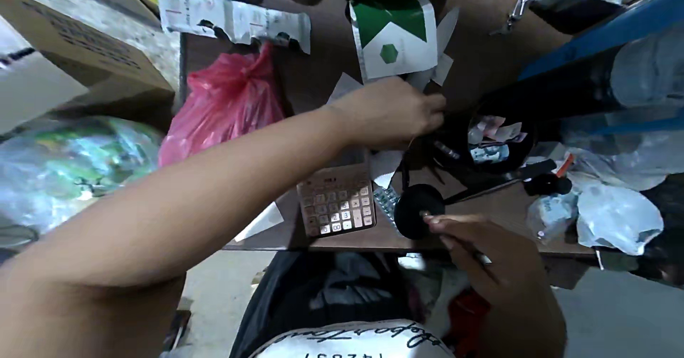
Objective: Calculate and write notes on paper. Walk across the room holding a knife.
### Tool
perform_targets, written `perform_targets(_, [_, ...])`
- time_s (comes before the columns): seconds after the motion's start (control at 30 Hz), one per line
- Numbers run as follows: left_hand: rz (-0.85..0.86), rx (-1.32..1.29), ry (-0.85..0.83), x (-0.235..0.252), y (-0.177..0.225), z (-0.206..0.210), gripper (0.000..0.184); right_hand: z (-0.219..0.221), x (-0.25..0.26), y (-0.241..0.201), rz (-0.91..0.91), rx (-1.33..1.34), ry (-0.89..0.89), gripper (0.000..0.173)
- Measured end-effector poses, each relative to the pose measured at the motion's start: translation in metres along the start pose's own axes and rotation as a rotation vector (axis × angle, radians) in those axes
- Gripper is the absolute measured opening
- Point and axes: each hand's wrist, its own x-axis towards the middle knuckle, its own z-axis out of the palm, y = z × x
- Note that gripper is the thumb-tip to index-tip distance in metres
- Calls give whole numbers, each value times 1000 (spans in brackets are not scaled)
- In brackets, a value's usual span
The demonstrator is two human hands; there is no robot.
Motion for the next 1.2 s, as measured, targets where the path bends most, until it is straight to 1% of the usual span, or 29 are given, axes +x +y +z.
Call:
perform_targets(0.03, [-89, -93, 94, -12, 3, -3, 13, 11, -2, 0, 17, 39, 44, 22])
perform_targets(0.1, [-259, -362, 351, -37, 18, -1, 15, 37, -5, 1, 70, 90, 189, 18])
perform_targets(0.13, [-349, -559, 470, -48, 30, 2, 12, 52, -4, 1, 100, 97, 299, 17])
perform_targets(0.17, [-429, -777, 554, -59, 45, 7, 9, 68, -2, 1, 122, 110, 402, 18])
perform_targets(0.2, [-478, -968, 618, -70, 62, 14, 7, 83, 0, 1, 131, 149, 476, 25])
perform_targets(0.27, [-501, -1235, 678, -90, 97, 31, 10, 109, 2, -3, 99, 259, 534, 40])
perform_targets(0.3, [-491, -1329, 693, -100, 113, 41, 11, 119, 0, -6, 63, 279, 554, 39])
perform_targets(0.37, [-455, -1451, 688, -119, 140, 58, 12, 136, -10, -11, -55, 217, 593, 23])
perform_targets(0.4, [-436, -1495, 690, -128, 152, 66, 13, 142, -18, -13, -115, 174, 604, 17])
perform_targets(0.43, [-427, -1540, 701, -135, 164, 73, 14, 148, -27, -16, -167, 166, 617, 15])
perform_targets(0.5, [-420, -1628, 720, -147, 190, 87, 14, 162, -46, -25, -237, 268, 649, 19])
perform_targets(0.57, [-403, -1653, 703, -158, 216, 98, 14, 172, -66, -36, -268, 435, 666, 25])
perform_targets(0.6, [-391, -1647, 684, -165, 229, 103, 19, 175, -76, -43, -272, 515, 669, 26])
perform_targets(0.67, [-369, -1616, 596, -186, 256, 117, 27, 179, -94, -59, -257, 719, 682, 27])
perform_targets(0.73, [-339, -1523, 524, -214, 276, 135, 27, 180, -106, -68, -246, 989, 661, 27])
perform_targets(0.8, [-365, -1366, 536, -244, 288, 154, 22, 181, -111, -77, -195, 1157, 653, 25])
perform_targets(0.87, [-477, -1146, 584, -271, 292, 164, 22, 184, -112, -87, -125, 1220, 635, 26])
perform_targets(0.93, [-590, -867, 650, -290, 290, 167, 21, 190, -109, -94, -82, 1245, 585, 29])
perform_targets(1.0, [-654, -561, 713, -303, 281, 167, 19, 197, -102, -99, -61, 1244, 540, 36])
perform_targets(1.07, [-666, -289, 742, -310, 268, 164, 18, 206, -90, -103, -14, 1243, 528, 48])
perform_targets(1.13, [-654, -88, 747, -310, 251, 160, 21, 213, -73, -108, 86, 1245, 550, 67])
perform_targets(1.17, [-651, -15, 736, -308, 244, 158, 23, 216, -64, -109, 125, 1216, 558, 70])
perform_targets(1.2, [-650, 43, 721, -305, 236, 157, 27, 218, -56, -110, 140, 1195, 556, 69])
